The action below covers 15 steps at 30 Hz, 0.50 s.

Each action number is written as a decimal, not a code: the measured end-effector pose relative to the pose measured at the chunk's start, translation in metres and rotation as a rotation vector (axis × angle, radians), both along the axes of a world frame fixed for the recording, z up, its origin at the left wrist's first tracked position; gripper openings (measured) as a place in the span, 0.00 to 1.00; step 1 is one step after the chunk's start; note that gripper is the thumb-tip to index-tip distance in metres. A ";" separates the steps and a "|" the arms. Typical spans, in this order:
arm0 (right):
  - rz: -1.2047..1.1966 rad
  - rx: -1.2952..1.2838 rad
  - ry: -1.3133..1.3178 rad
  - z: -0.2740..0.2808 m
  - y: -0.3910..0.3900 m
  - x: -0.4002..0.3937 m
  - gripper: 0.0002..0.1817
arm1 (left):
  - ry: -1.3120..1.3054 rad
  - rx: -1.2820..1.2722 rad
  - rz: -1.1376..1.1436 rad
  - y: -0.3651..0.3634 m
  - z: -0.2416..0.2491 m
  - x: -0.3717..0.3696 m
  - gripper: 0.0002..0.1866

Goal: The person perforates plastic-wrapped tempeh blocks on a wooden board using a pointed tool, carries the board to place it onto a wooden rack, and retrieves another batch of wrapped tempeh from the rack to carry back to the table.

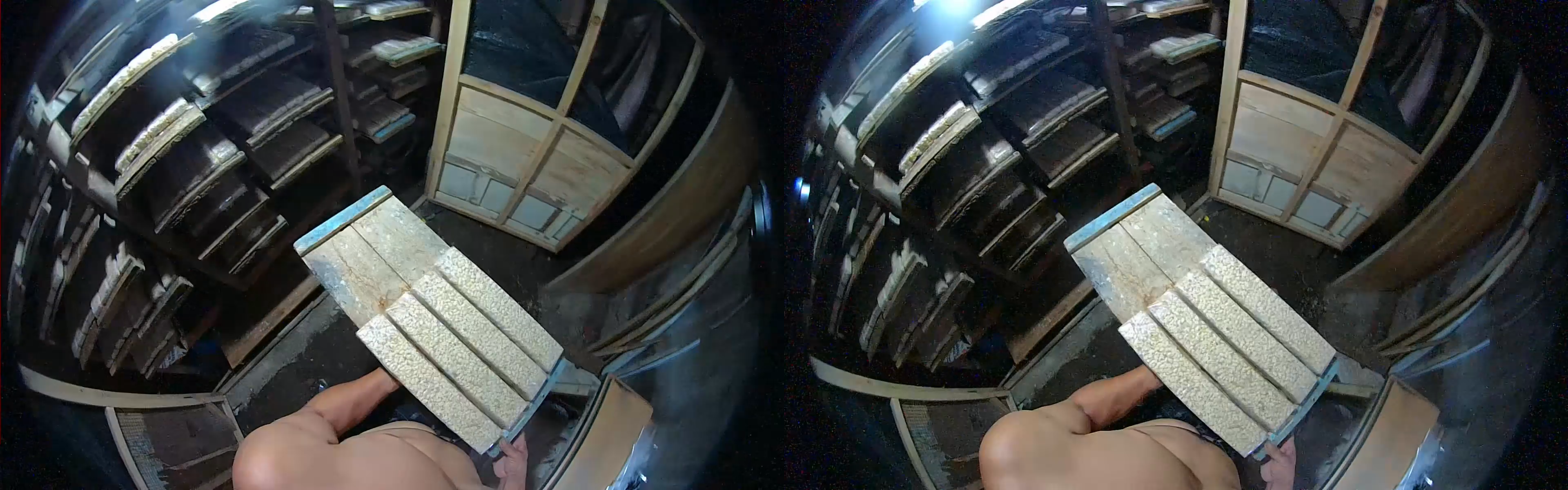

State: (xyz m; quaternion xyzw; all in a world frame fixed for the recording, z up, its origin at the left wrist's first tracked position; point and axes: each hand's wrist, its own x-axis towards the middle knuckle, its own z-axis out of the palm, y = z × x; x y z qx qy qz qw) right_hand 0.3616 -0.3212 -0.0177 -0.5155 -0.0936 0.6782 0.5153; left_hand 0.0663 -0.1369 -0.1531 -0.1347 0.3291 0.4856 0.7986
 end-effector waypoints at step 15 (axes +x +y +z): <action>0.058 -0.024 0.103 -0.010 0.004 0.002 0.45 | 0.048 0.010 -0.007 0.012 0.003 -0.001 0.34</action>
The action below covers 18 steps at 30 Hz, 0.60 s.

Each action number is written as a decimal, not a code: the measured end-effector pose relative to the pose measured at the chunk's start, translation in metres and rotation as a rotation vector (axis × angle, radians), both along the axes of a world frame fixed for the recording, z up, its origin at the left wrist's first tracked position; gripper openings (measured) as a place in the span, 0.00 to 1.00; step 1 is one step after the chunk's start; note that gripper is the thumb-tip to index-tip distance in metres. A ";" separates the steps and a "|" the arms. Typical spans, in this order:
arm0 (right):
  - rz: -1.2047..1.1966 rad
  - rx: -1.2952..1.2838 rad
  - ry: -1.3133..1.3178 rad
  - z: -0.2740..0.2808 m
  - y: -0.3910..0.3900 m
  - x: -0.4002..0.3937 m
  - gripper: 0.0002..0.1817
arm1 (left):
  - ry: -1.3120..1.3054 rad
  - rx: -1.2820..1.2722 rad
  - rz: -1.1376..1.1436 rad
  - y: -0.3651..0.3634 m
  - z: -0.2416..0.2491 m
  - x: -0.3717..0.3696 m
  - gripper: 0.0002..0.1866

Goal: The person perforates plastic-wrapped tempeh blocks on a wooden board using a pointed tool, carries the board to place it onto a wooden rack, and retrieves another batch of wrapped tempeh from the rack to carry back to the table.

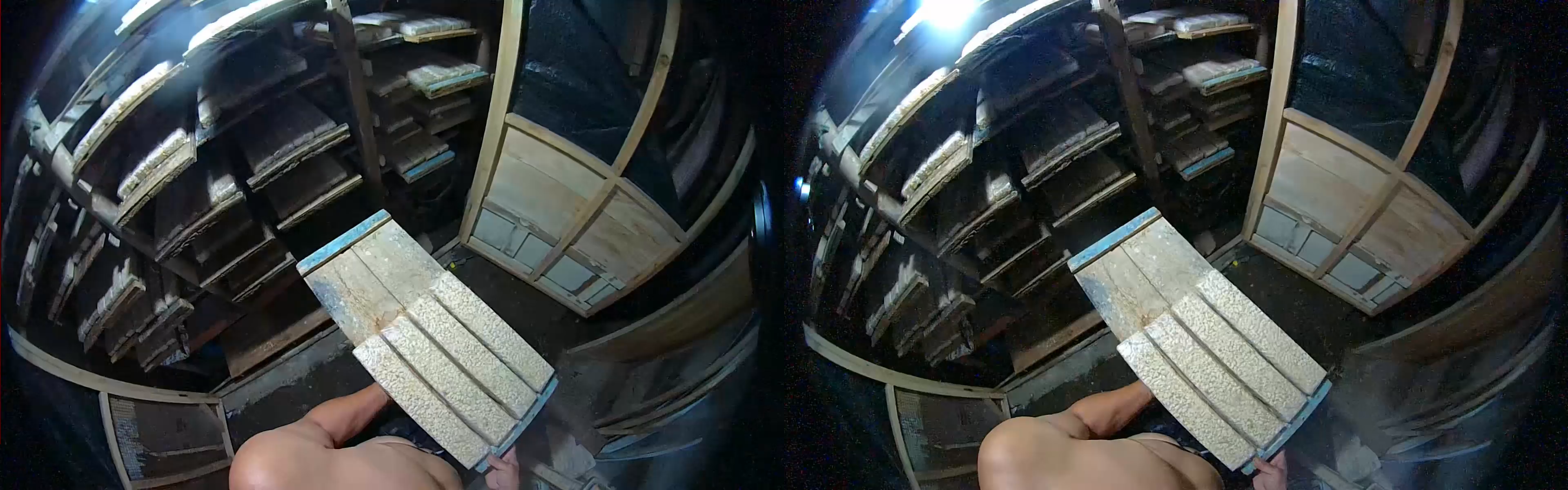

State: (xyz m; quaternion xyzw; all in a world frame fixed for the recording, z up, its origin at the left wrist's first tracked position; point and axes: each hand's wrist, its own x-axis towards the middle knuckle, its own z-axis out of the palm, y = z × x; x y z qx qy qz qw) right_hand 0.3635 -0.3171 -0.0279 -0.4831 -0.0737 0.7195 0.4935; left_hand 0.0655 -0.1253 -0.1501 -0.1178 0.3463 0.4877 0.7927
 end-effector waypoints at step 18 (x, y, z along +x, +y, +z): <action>0.204 -0.262 -0.177 0.050 0.128 -0.081 0.46 | -0.134 -0.152 0.149 0.101 -0.005 -0.084 0.34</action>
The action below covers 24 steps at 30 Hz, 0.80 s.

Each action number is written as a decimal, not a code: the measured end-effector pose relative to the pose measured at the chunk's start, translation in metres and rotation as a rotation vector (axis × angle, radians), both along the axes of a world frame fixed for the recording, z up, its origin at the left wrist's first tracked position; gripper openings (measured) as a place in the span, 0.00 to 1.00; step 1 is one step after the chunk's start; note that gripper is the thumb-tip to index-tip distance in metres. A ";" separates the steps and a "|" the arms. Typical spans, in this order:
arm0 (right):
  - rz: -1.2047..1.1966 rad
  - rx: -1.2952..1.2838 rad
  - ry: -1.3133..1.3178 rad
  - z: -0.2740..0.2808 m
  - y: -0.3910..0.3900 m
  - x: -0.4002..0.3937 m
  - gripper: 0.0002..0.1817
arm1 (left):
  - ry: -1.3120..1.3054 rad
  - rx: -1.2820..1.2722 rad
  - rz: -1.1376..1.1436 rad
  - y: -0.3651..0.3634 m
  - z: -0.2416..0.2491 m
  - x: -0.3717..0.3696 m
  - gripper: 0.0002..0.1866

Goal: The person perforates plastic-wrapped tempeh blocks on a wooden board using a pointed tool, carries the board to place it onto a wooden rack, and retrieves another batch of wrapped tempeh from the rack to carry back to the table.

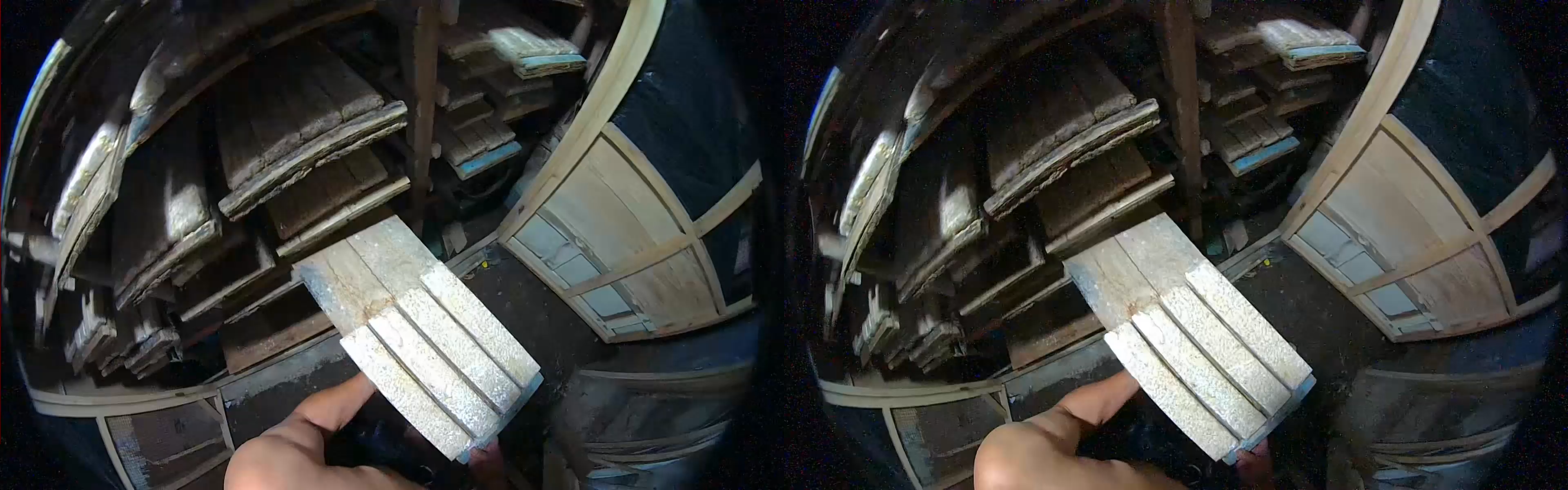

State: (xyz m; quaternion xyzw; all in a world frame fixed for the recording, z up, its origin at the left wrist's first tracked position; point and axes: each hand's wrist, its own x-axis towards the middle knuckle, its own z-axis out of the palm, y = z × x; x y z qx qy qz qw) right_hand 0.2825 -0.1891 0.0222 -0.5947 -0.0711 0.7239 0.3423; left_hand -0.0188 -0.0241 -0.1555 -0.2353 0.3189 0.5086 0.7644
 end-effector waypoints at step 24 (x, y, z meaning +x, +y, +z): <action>0.433 0.180 -0.283 -0.135 0.099 -0.108 0.47 | 0.089 0.146 0.103 0.138 -0.085 -0.123 0.34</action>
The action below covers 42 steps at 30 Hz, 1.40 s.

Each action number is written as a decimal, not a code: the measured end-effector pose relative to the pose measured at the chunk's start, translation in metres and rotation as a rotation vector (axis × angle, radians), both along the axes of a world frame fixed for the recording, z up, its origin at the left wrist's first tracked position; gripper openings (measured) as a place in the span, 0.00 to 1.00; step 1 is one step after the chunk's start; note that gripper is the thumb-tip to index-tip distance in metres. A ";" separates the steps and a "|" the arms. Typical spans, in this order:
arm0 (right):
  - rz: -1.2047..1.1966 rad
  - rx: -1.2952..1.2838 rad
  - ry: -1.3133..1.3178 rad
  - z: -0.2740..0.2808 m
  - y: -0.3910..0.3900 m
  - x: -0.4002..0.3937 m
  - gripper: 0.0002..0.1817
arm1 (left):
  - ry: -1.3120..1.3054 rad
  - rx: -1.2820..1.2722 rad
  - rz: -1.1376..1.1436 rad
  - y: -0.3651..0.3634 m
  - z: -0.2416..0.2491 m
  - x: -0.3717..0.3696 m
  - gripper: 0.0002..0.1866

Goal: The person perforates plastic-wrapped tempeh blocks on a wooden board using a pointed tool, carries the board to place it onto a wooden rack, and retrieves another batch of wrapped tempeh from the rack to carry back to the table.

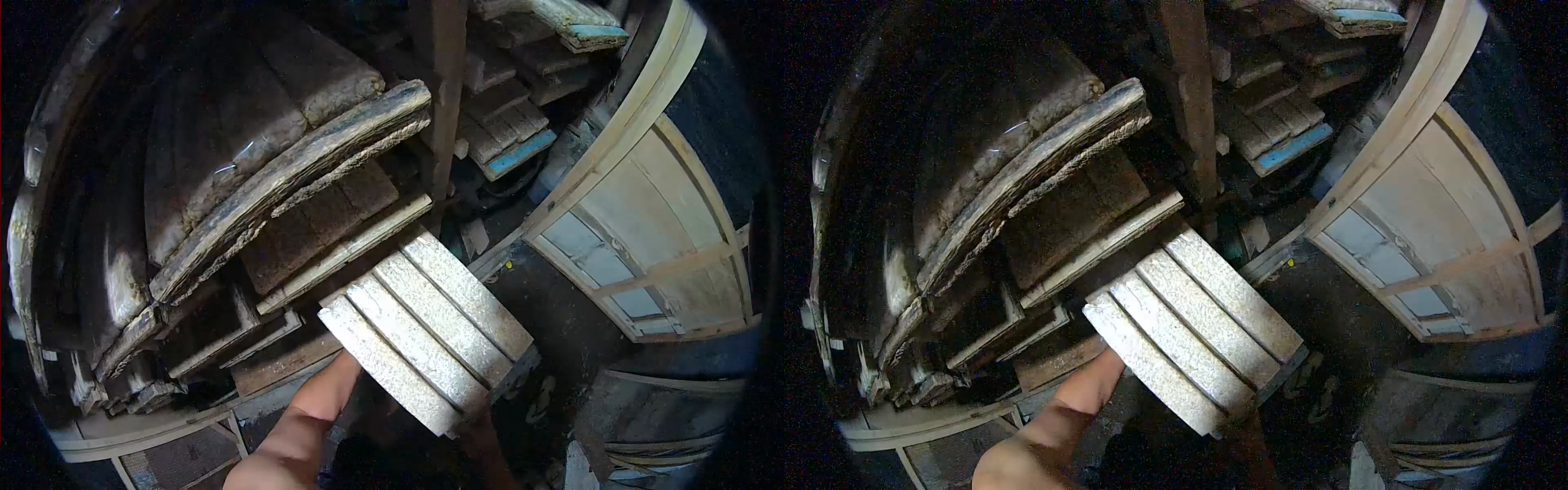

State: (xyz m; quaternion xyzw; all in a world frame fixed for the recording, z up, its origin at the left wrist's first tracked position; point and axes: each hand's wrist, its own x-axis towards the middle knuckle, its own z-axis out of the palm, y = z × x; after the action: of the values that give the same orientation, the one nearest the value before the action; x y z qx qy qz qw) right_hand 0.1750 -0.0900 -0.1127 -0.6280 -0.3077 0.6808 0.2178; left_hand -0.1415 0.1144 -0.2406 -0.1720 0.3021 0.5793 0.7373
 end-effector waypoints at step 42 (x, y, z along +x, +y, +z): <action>-0.260 -0.481 0.923 -0.153 0.112 -0.129 0.24 | 0.106 -0.101 -0.082 -0.096 0.031 -0.064 0.58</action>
State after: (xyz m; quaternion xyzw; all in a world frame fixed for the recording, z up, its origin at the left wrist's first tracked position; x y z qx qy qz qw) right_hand 0.0456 0.0215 -0.2659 -0.3285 0.0649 0.9049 0.2628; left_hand -0.2055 0.0183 -0.2091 -0.1658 0.3764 0.5410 0.7336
